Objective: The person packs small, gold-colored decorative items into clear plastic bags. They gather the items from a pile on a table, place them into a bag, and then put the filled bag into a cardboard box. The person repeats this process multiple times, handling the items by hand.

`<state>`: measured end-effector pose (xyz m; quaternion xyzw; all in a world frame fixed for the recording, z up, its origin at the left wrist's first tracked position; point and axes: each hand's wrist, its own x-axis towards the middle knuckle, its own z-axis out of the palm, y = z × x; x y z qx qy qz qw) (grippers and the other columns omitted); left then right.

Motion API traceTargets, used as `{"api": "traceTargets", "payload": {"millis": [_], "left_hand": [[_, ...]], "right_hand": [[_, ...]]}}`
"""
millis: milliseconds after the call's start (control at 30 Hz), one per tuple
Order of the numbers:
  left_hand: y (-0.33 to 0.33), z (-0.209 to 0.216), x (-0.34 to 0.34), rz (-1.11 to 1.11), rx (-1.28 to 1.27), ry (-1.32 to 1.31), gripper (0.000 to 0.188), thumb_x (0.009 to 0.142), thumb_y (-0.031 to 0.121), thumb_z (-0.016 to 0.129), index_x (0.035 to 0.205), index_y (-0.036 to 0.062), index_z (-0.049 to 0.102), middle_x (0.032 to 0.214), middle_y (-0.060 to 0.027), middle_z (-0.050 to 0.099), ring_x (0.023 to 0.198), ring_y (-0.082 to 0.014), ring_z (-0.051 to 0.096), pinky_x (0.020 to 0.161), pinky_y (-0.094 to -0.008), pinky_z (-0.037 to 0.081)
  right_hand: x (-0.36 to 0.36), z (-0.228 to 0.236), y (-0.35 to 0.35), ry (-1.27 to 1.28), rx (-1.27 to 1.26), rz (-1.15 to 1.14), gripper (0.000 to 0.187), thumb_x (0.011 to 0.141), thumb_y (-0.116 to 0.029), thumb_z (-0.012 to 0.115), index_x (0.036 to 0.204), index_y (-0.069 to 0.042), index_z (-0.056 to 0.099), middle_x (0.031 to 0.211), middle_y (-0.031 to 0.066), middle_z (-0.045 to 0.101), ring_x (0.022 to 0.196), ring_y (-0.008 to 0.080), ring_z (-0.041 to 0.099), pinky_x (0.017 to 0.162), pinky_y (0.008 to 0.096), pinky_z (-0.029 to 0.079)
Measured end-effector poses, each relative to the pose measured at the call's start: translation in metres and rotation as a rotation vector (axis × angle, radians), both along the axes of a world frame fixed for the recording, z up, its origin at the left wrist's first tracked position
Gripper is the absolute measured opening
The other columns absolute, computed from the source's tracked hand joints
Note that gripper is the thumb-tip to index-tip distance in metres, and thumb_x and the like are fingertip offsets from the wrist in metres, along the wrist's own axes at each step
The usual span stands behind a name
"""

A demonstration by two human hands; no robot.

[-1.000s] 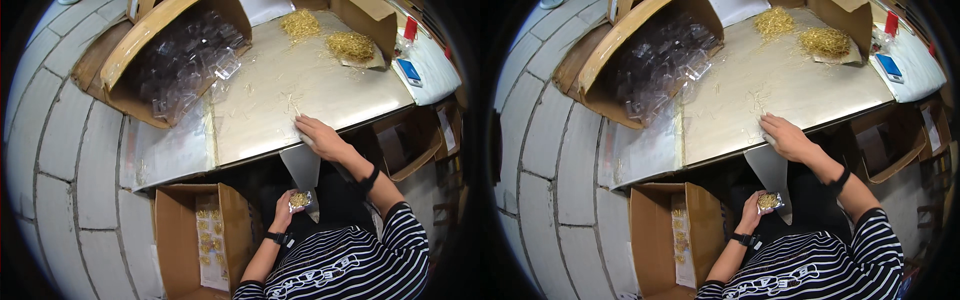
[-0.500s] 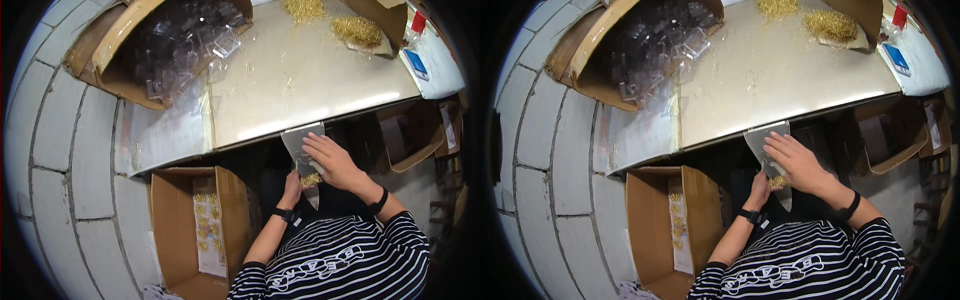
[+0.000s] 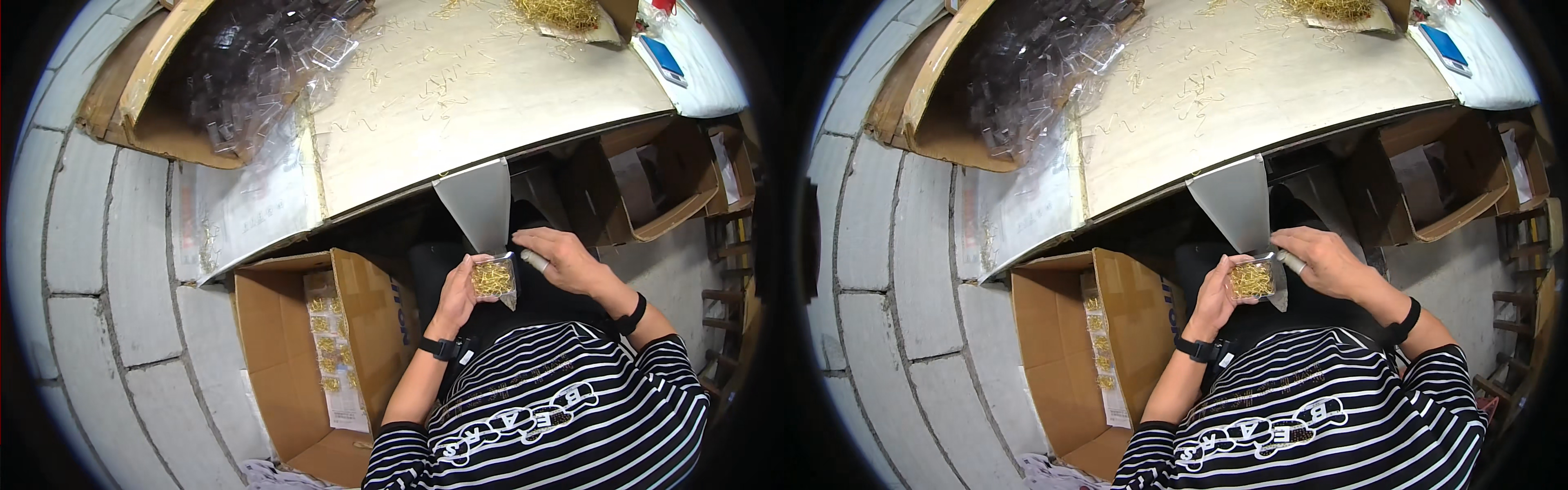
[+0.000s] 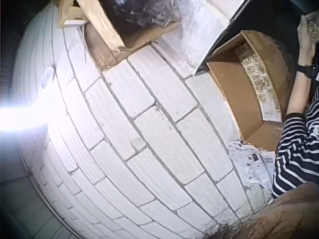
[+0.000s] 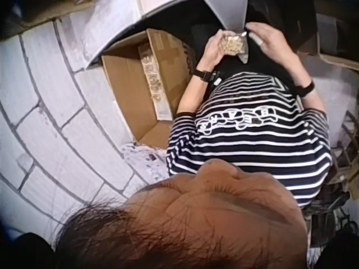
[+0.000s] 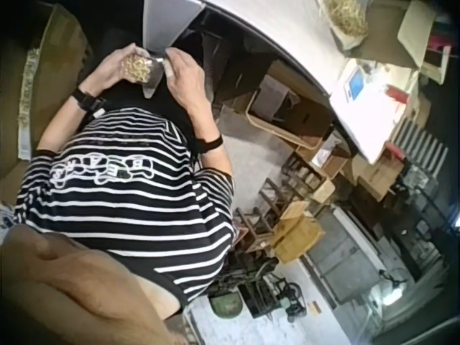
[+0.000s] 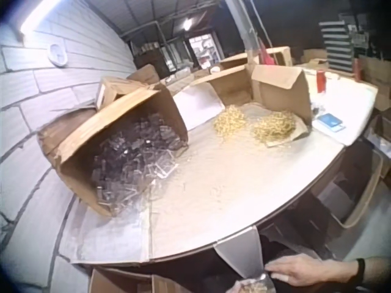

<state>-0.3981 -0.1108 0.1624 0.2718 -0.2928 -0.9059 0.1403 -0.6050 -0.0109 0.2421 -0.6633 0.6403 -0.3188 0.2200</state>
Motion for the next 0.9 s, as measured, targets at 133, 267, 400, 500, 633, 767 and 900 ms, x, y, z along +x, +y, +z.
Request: {"api": "traceTargets", "payload": {"millis": [133,267,400,500,633,767,900], "left_hand": [[0.002,0.029,-0.005,0.099,-0.09,-0.027,0.043,0.1,0.036,0.038,0.116,-0.0016,0.051,0.104,-0.0128,0.062,0.086,-0.019,0.066,0.061,-0.0312,0.061],[0.004,0.025,-0.008,0.256,-0.134,-0.053,0.036,0.099,0.031,0.041,0.114,0.0004,0.052,0.1,-0.0104,0.063,0.083,-0.016,0.066,0.061,-0.0291,0.059],[0.001,0.036,-0.005,0.264,-0.146,-0.047,0.034,0.099,0.03,0.044,0.113,0.0005,0.053,0.101,-0.0117,0.063,0.084,-0.0174,0.067,0.06,-0.03,0.06],[-0.003,0.047,-0.002,0.279,-0.161,-0.048,0.035,0.098,0.03,0.045,0.113,0.0001,0.053,0.101,-0.0128,0.063,0.083,-0.0186,0.067,0.06,-0.03,0.061],[-0.005,0.058,-0.004,0.32,-0.118,0.041,0.034,0.099,0.027,0.043,0.117,-0.0008,0.05,0.106,-0.0147,0.061,0.089,-0.0201,0.066,0.063,-0.0321,0.062],[-0.004,0.059,-0.002,0.335,-0.133,0.053,0.031,0.099,0.023,0.043,0.119,-0.0005,0.048,0.11,-0.0152,0.059,0.093,-0.0206,0.065,0.065,-0.0332,0.062],[-0.004,0.063,0.003,0.397,-0.191,-0.033,0.028,0.098,0.022,0.046,0.118,0.002,0.05,0.107,-0.0122,0.061,0.09,-0.0191,0.065,0.064,-0.032,0.061]], "right_hand": [[0.02,0.002,-0.012,0.16,-0.079,0.177,0.044,0.08,-0.011,0.065,0.121,-0.002,0.054,0.128,0.0158,0.053,0.125,0.0291,0.046,0.104,0.0441,0.037],[0.035,0.005,-0.019,0.192,-0.099,0.303,0.049,0.08,-0.014,0.066,0.125,-0.004,0.051,0.133,0.0145,0.049,0.129,0.0279,0.042,0.107,0.0457,0.033],[0.018,0.009,-0.021,0.024,-0.225,0.187,0.042,0.08,-0.009,0.064,0.121,-0.003,0.055,0.127,0.016,0.054,0.123,0.0306,0.048,0.103,0.0443,0.039],[0.004,0.01,-0.018,-0.101,-0.282,-0.063,0.034,0.082,-0.003,0.061,0.116,0.0,0.057,0.117,0.0172,0.06,0.113,0.0339,0.056,0.094,0.039,0.046],[0.006,0.008,-0.017,-0.149,-0.246,-0.078,0.035,0.081,-0.003,0.061,0.116,0.001,0.056,0.114,0.0188,0.06,0.105,0.0336,0.059,0.091,0.038,0.048],[0.016,0.013,-0.024,0.054,-0.25,0.098,0.042,0.081,-0.011,0.064,0.121,-0.002,0.054,0.129,0.0162,0.052,0.122,0.0331,0.048,0.098,0.0402,0.044],[0.023,0.011,-0.033,0.085,-0.226,0.144,0.047,0.08,-0.017,0.066,0.122,-0.003,0.052,0.135,0.0159,0.046,0.127,0.0334,0.043,0.101,0.0432,0.04]]}}
